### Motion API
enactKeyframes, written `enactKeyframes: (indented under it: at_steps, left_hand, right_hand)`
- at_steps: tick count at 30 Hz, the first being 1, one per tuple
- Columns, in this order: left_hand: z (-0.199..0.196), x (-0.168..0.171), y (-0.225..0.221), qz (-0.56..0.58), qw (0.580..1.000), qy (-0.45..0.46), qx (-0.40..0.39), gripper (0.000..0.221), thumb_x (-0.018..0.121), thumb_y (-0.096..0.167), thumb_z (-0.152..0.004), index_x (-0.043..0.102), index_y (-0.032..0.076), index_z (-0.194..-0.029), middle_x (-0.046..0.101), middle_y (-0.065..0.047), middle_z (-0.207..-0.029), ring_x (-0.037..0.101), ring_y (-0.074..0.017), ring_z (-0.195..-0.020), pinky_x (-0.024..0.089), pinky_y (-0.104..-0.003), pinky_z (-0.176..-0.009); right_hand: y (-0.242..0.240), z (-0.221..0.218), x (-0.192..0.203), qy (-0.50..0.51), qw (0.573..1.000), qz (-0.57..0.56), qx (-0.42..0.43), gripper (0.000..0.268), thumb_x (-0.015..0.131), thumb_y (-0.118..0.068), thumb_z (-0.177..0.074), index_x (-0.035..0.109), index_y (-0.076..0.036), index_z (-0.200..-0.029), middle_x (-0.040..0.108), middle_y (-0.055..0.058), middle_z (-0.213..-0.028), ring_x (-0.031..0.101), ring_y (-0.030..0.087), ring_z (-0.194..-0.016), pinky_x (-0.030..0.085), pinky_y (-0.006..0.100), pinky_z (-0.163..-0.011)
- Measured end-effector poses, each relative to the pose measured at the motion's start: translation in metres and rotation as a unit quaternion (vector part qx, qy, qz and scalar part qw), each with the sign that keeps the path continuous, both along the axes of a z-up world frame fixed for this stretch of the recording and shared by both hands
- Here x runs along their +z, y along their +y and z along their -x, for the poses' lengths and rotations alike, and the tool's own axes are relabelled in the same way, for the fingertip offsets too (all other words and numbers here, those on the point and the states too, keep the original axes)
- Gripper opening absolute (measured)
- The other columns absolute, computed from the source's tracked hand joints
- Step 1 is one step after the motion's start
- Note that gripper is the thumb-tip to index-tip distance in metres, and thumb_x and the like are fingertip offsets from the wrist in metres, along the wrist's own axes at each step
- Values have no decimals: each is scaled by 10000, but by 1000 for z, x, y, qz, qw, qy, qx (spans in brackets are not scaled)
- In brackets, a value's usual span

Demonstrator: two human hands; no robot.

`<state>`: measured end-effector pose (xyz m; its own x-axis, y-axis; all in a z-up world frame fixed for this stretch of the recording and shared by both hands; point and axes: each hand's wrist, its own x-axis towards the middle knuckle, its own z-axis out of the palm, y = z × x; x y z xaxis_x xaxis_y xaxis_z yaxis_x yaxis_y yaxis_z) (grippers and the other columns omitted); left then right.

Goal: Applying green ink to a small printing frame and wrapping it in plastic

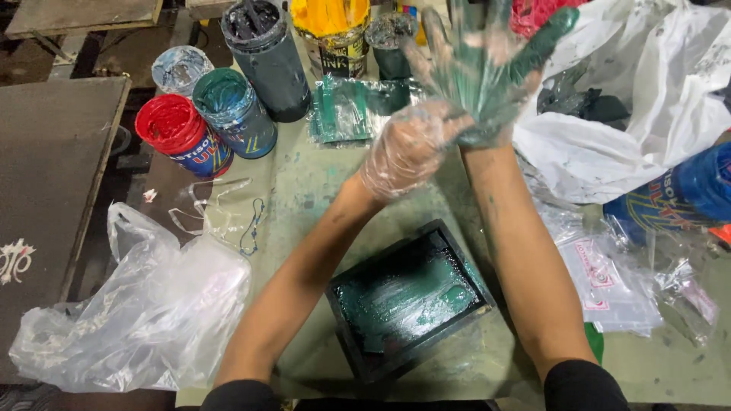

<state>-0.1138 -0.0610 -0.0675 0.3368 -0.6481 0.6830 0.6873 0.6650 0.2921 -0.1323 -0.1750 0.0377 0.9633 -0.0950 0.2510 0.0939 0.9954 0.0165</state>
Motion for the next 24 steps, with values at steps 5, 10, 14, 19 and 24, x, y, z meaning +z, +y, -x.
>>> enactKeyframes:
  at_steps: [5, 10, 14, 19, 24]
  left_hand:
    - [18, 35, 19, -201, 421, -600, 650, 352, 719, -33, -989, 657, 99, -1309, 666, -137, -1261, 713, -278, -1091, 596, -334, -1039]
    - [16, 86, 30, -173, 525, -507, 662, 187, 689, 208, -946, 703, 66, -1067, 729, -117, -906, 742, -234, -823, 654, -344, -777]
    - [18, 96, 32, -237, 464, -394, 757, 182, 617, 69, -1001, 734, -29, -902, 774, -165, -803, 769, -214, -608, 640, -281, -471]
    - [7, 53, 41, -449, 472, -280, 705, 210, 534, 285, -920, 455, 101, -986, 606, -30, -729, 519, -114, -496, 462, -262, -414]
    - [38, 98, 36, -291, 649, -263, 652, 446, 621, -157, -868, 603, 69, -1252, 745, -93, -1141, 776, -221, -1041, 668, -279, -935]
  right_hand:
    - [32, 46, 56, 74, 993, 72, -51, 1007, 358, -505, -724, 181, -135, -1643, 164, 200, -1714, 88, 353, -1672, 73, 548, -1302]
    - [14, 19, 23, -14, 983, 170, -62, 356, 435, -450, -912, 254, -162, -808, 159, 33, -855, 117, 195, -831, 110, 384, -750]
    - [-4, 8, -14, -74, 961, 244, -109, 527, 510, -429, -952, 287, -156, -560, 189, -16, -588, 170, 147, -560, 158, 331, -582]
    - [-20, -8, -30, -166, 910, 325, -196, 451, 605, -438, -862, 297, -113, -809, 266, 34, -815, 264, 194, -760, 233, 370, -739]
    - [-41, -16, -42, -249, 836, 405, -273, 616, 699, -448, -772, 306, -70, -1058, 342, 83, -1042, 359, 240, -960, 308, 408, -896]
